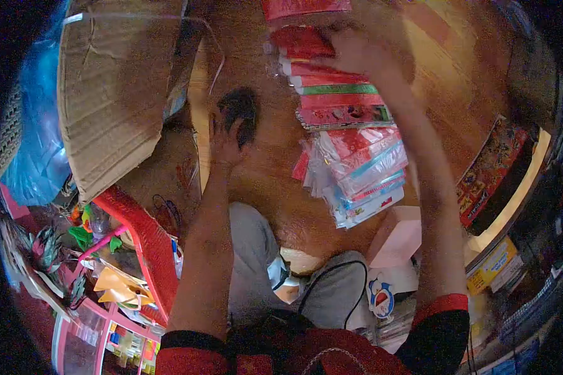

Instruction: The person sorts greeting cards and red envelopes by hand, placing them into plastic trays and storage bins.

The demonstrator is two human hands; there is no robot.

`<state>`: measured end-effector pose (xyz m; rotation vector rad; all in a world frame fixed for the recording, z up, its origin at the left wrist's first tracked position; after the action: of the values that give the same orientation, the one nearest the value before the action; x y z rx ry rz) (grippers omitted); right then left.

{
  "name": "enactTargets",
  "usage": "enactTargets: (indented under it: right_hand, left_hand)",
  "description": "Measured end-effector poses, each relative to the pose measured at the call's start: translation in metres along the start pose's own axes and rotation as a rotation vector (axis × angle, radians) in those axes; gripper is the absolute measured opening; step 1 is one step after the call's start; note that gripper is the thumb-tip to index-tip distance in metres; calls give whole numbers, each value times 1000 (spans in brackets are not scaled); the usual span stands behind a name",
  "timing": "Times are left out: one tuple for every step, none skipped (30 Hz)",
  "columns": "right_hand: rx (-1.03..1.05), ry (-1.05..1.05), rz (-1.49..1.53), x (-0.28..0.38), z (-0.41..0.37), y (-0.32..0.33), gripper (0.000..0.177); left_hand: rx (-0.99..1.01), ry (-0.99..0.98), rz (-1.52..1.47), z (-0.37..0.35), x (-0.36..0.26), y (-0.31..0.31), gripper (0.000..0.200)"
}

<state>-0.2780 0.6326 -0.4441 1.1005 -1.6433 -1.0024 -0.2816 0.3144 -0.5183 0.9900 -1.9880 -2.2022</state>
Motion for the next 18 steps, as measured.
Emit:
enactTargets:
  right_hand:
    - [-169, 61, -95, 8, -3, 7, 57]
    - [-169, 63, -98, 9, -3, 6, 57]
    - [-11, -11, -56, 5, 0, -1, 60]
    - [146, -86, -14, 1, 1, -9, 63]
    - [145, -85, -16, -6, 4, -15, 63]
    - [79, -32, 14, -8, 7, -14, 65]
    - [13, 22, 44, -10, 9, -13, 67]
    - [14, 22, 43, -14, 9, -19, 67]
    - [51, -9, 1, -5, 5, -8, 67]
    - [86, -41, -41, -1, 3, -2, 68]
    - [87, -42, -43, -4, 4, -9, 68]
    - [63, -40, -87, -2, 5, -13, 64]
    - [39, -37, -131, -2, 6, -16, 61]
    - [41, -35, -133, -5, 5, -17, 61]
    - [161, -108, -153, -1, 1, -2, 59]
    - [280, -181, -172, -1, -3, 3, 57]
    - [278, -180, -173, -6, -1, -5, 57]
    - [205, -121, -165, -9, 4, -17, 54]
  left_hand:
    - [-49, -27, -40, 3, -3, 5, 62]
    - [-53, -26, -42, 2, -3, 5, 62]
    - [8, -2, -15, 1, -1, -1, 62]
    - [69, 22, 13, 0, 3, -7, 63]
    - [66, 22, 12, -1, 5, -9, 63]
    - [60, 10, 26, -1, 5, -11, 62]
    - [53, -2, 40, -2, 5, -12, 61]
    - [52, -1, 38, -4, 6, -14, 61]
    - [92, 49, 53, -6, 5, -13, 61]
    - [130, 98, 69, -6, 6, -13, 61]
    - [129, 97, 67, -6, 8, -14, 61]
    - [116, 70, 53, -6, 8, -13, 62]
    - [102, 44, 40, -5, 8, -13, 63]
    - [102, 46, 37, -5, 9, -14, 63]
    - [50, 3, 53, -1, 5, -10, 64]
    - [-2, -40, 70, 1, 2, -6, 65]
    - [-4, -39, 71, 0, 2, -5, 65]
    - [-5, -23, 39, -2, 2, -5, 66]
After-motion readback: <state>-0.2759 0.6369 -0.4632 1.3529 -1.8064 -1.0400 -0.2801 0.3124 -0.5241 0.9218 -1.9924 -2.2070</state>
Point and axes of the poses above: each hand's wrist, its own z-axis towards the middle knuckle, its own y-axis out of the back of the hand, x = y × z, the point moved 7 cm from there along z, towards the middle knuckle, and after that the axes turned 8 degrees about -y, right-handed, at the moved point
